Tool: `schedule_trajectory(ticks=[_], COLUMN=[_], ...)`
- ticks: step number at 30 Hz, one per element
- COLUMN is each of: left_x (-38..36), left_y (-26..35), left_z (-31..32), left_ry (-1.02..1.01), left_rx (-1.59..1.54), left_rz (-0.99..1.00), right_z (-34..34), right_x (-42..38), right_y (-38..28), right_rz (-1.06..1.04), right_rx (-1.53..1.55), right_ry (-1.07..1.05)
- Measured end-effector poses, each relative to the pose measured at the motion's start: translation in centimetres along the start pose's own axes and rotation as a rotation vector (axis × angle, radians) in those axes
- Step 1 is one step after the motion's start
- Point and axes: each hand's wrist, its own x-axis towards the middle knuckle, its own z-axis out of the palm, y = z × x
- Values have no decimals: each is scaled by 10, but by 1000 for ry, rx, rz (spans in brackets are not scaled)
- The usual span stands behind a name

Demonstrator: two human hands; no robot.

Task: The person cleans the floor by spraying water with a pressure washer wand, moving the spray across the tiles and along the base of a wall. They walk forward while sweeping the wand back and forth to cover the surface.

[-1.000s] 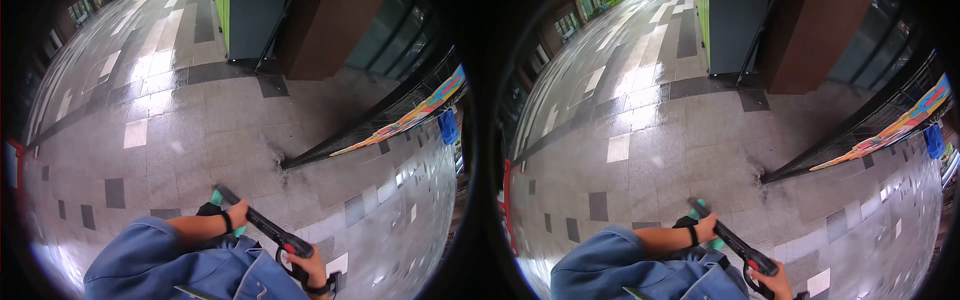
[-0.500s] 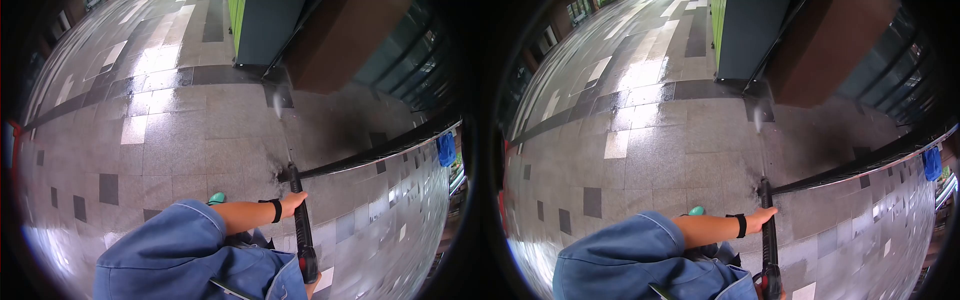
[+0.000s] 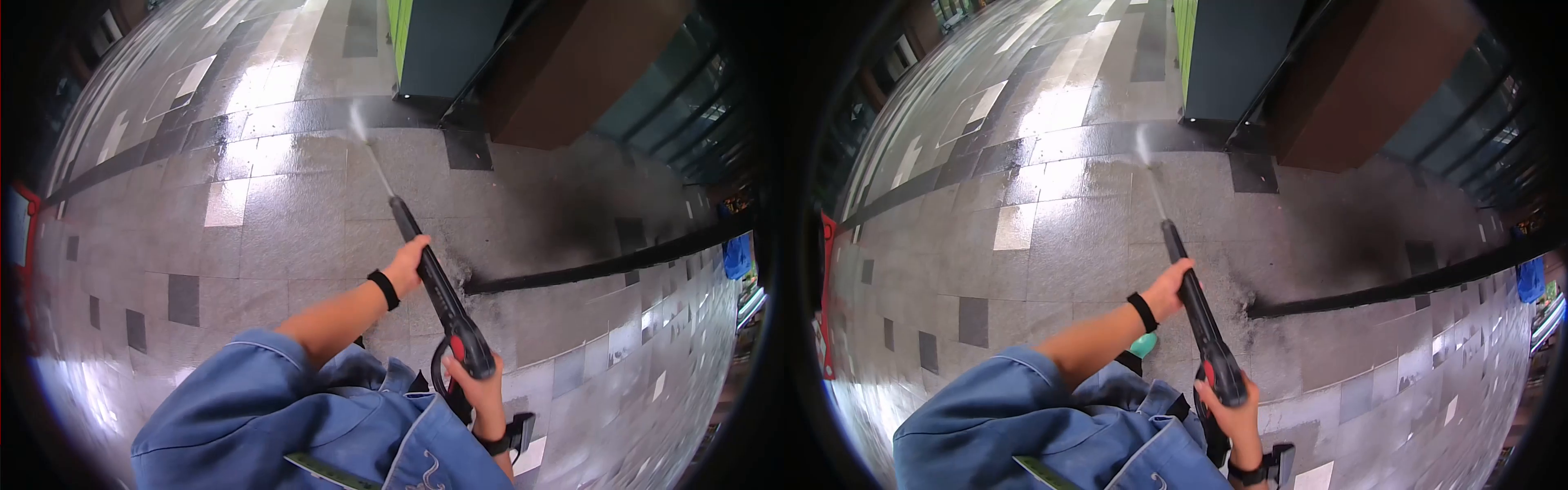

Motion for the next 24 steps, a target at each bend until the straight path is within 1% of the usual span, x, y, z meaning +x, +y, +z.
schedule_trajectory(ticks=[1, 2, 3, 5, 6, 8, 9, 10, 11, 12, 13, 14, 17, 18, 20, 21, 22, 23, 24], left_x=[-1, -2, -6, -27, -35, -28, -24, -19, -18, -15, -13, -8, -4, 7, 20, 29, 39, 43, 45], left_y=[5, 6, 3, -11, -25, -62, -80, -97, -110, -126, -136, -142, -135, -131, -98, -79, -59, -35, -9], left_z=[-7, -10, -8, 3, 11, 17, 21, 29, 35, 39, 41, 41, 43, 38, 29, 18, 4, -10, -23], left_ry=[40, 77, 75, 229, 206, 48, -58, -139, -163, -218, -250, -283, -281, -287, -201, -192, -183, -132, -81], left_rx=[-39, -77, -70, -69, -86, -37, 9, 73, 168, 151, 164, 180, 232, 236, 243, 222, 203, 158, 113], left_rz=[-2, -2, -8, 40, 25, -70, -161, -211, -304, -295, -370, -444, -453, -378, -310, -229, -147, -82, -19], right_z=[2, 1, -4, -19, -24, -33, -30, -23, -14, -20, -19, -17, -8, -4, 7, 13, 13, 23, 29], right_x=[8, 11, 9, -4, -18, -51, -67, -83, -93, -96, -94, -93, -83, -76, -52, -36, -16, 2, 22], right_y=[-2, -5, -4, -4, -2, 0, 3, 8, 18, 55, 54, 51, 38, 30, 10, 9, 30, 25, 24], right_rz=[6, 58, 80, 136, 161, 184, 189, 195, 176, -145, -143, -116, -38, -37, -1, 64, -10, 0, -62], right_rx=[45, 100, 157, 204, 240, 184, 168, 148, 35, -200, -204, -307, -617, -622, -366, -178, -171, -118, -176], right_ry=[-34, -56, -33, 35, 129, 214, 315, 416, 500, 516, 511, 508, 491, 484, 329, 273, 199, 143, 41])
